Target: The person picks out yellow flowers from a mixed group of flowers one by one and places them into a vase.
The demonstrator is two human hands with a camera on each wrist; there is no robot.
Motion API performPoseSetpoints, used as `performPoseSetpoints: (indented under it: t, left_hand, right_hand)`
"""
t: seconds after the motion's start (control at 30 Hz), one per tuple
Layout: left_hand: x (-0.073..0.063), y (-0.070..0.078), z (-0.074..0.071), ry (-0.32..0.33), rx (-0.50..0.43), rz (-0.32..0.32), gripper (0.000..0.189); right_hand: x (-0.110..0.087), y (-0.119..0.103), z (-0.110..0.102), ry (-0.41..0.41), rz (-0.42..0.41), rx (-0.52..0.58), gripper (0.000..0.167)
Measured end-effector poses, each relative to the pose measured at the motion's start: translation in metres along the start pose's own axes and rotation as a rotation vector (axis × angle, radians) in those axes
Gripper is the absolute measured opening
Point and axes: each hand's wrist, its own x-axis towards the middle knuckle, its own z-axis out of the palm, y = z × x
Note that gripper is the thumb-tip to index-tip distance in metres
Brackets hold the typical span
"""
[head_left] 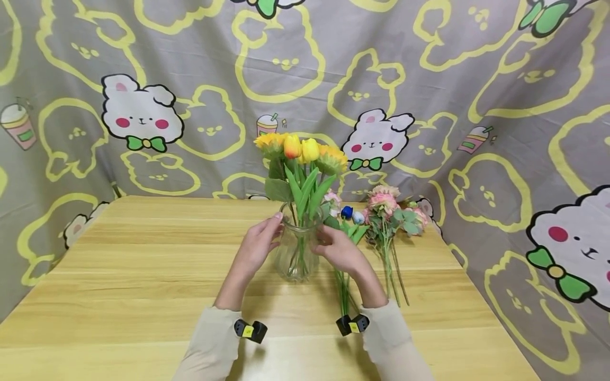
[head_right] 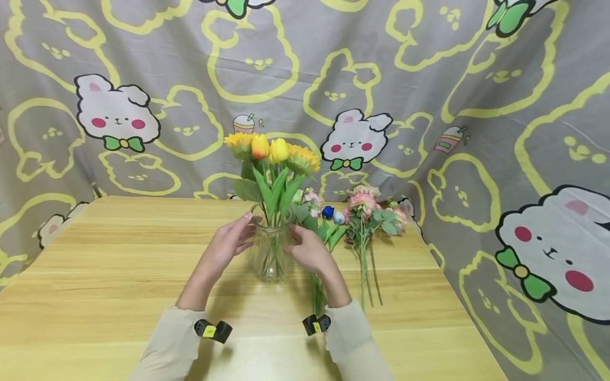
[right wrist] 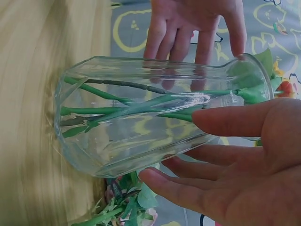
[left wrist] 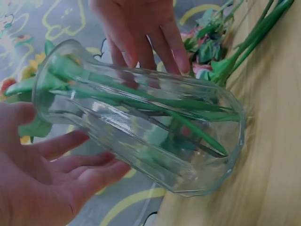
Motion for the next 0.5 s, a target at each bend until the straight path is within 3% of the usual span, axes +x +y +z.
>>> performPoseSetpoints:
  t: [0.13,0.3,0.5]
  left_hand:
    - [-0.003,0.003,-0.001,-0.004,0.114,-0.029,0.077]
    - [-0.006,0.008,-0.007,-0.075,0.222,-0.052,0.079]
    - [-0.011,0.013,-0.018,-0.183,0.378,-0.053,0.053]
  right_hand:
    - [0.0,0.001,0.0,0.002,-0.005,-0.019,0.064]
    - [-0.001,0.002,-0.002,0.003,-0.004,-0.084,0.057]
    - [-0.002,-0.002,-0.004,-0.021,-0.001,-0.138,0.061]
